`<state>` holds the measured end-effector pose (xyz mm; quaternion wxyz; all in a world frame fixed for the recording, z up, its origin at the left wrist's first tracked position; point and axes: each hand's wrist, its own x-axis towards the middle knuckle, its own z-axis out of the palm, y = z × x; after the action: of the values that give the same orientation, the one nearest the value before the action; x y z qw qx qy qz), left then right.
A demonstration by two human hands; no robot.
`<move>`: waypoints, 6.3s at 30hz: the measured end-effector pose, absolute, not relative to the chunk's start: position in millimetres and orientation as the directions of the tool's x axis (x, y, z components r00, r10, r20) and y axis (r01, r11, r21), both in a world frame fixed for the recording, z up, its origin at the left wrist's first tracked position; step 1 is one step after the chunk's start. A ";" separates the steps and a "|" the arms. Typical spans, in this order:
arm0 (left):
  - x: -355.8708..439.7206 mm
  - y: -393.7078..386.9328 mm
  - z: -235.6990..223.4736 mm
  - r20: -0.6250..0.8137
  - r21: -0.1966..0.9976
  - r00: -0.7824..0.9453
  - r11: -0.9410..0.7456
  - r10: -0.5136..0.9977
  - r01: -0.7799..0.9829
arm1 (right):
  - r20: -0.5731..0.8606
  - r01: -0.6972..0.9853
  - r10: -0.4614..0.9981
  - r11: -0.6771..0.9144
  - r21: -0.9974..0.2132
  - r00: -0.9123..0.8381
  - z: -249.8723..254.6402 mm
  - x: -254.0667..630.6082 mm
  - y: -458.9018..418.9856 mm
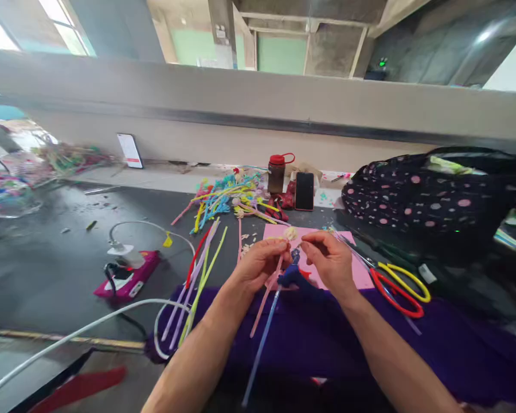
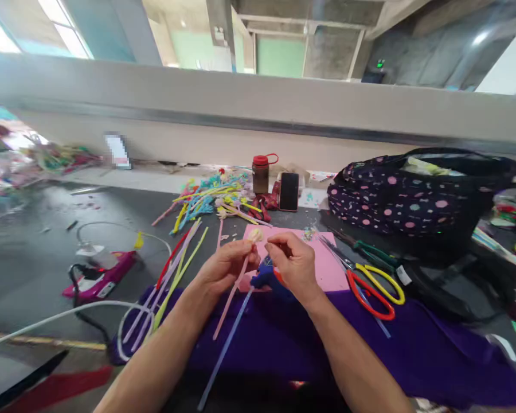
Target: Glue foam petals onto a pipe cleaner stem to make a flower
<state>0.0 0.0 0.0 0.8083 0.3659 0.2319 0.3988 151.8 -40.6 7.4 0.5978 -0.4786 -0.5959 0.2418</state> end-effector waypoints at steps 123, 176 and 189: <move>4.5 -15.7 11.6 0.294 0.939 0.109 -0.308 0.949 0.150 | 0.521 0.157 0.845 0.502 -0.851 0.122 1.7 165.5 -37.6; -14.2 -9.1 10.5 -0.100 0.844 0.339 0.260 0.935 -0.469 | 0.067 0.026 0.974 0.075 -0.997 -0.215 -6.1 126.8 -51.0; -13.7 -10.5 9.1 -0.111 0.851 0.342 0.267 0.933 -0.452 | 0.024 -0.025 0.960 0.017 -1.000 -0.278 -9.1 127.6 -50.9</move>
<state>-13.7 -10.5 9.1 0.7283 0.3747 0.3210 0.4756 127.6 -50.9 -9.1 0.4354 -0.4138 -0.5648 0.5658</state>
